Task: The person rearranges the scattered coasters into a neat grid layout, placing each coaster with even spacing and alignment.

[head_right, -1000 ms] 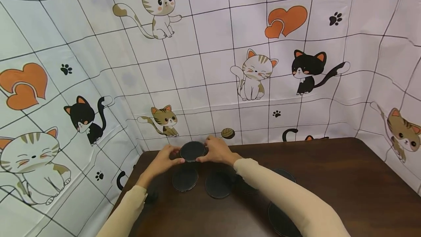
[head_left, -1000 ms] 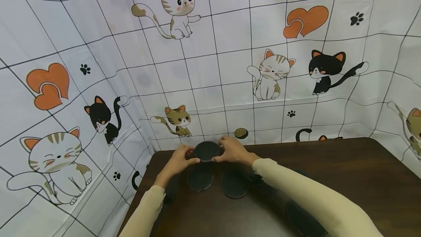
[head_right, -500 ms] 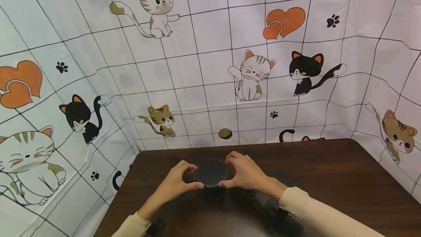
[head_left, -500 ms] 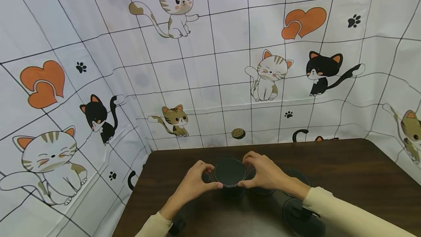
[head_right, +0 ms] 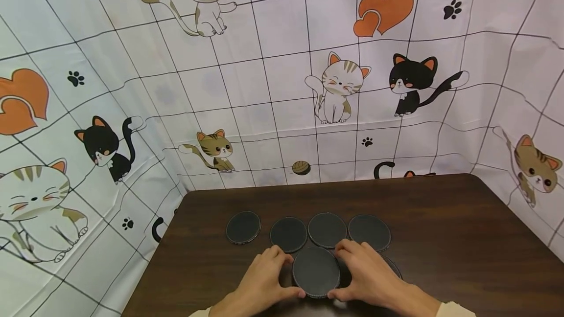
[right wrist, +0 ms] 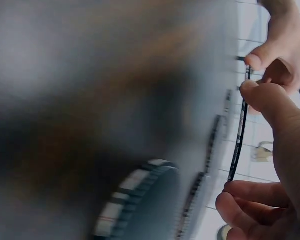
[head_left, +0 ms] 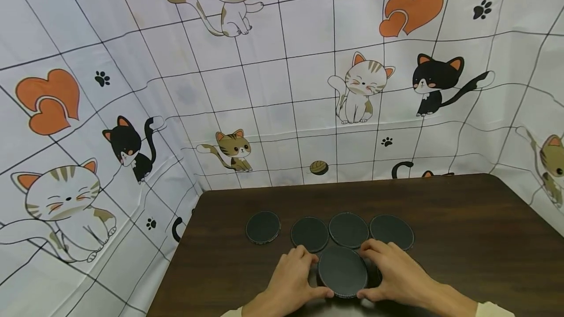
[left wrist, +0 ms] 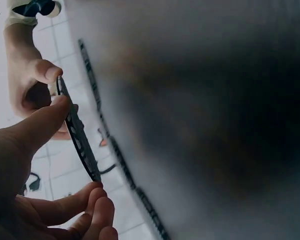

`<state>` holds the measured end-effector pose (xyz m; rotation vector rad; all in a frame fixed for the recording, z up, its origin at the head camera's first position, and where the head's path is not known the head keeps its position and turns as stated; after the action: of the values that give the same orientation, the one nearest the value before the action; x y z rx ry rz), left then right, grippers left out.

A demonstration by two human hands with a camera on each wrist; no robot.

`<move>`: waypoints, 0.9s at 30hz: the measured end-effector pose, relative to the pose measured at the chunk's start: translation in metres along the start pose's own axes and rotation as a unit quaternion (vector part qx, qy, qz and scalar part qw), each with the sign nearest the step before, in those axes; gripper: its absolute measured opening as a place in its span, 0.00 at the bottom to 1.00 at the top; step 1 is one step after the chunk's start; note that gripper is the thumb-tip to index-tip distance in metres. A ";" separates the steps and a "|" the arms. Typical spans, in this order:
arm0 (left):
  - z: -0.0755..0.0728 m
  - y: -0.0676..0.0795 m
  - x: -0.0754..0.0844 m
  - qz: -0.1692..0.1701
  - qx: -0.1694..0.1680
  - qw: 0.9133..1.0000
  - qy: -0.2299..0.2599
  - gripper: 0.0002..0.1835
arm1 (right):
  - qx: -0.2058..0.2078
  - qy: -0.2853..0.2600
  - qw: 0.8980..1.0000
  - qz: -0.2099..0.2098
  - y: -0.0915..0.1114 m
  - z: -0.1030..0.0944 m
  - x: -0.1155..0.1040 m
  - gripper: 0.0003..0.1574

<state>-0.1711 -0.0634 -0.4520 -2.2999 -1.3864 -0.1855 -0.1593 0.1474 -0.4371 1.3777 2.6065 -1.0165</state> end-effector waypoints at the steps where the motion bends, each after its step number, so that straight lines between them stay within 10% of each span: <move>1: 0.004 0.001 0.002 -0.001 -0.009 1.000 -0.007 0.41 | -0.001 0.004 1.000 0.000 0.004 0.001 0.001 0.47; 10: 0.028 0.003 0.016 0.028 -0.062 0.996 -0.053 0.38 | -0.020 0.019 1.000 -0.010 0.026 0.009 0.007 0.49; 27: 0.030 -0.007 0.030 0.061 -0.024 0.995 -0.071 0.33 | -0.008 0.038 0.999 0.004 0.024 0.009 0.021 0.50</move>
<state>-0.1662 -0.0232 -0.4670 -2.4713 -1.3155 -0.0181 -0.1561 0.1671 -0.4638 1.4509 2.6535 -0.9594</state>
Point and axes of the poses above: each hand's wrist, its own y-axis away from the middle knuckle, its own z-axis out of the palm, x = y × z, the point moved 7 cm from there along -y, towards the middle knuckle, and after that the axes turned 15 degrees about x, right-handed, at the moved point
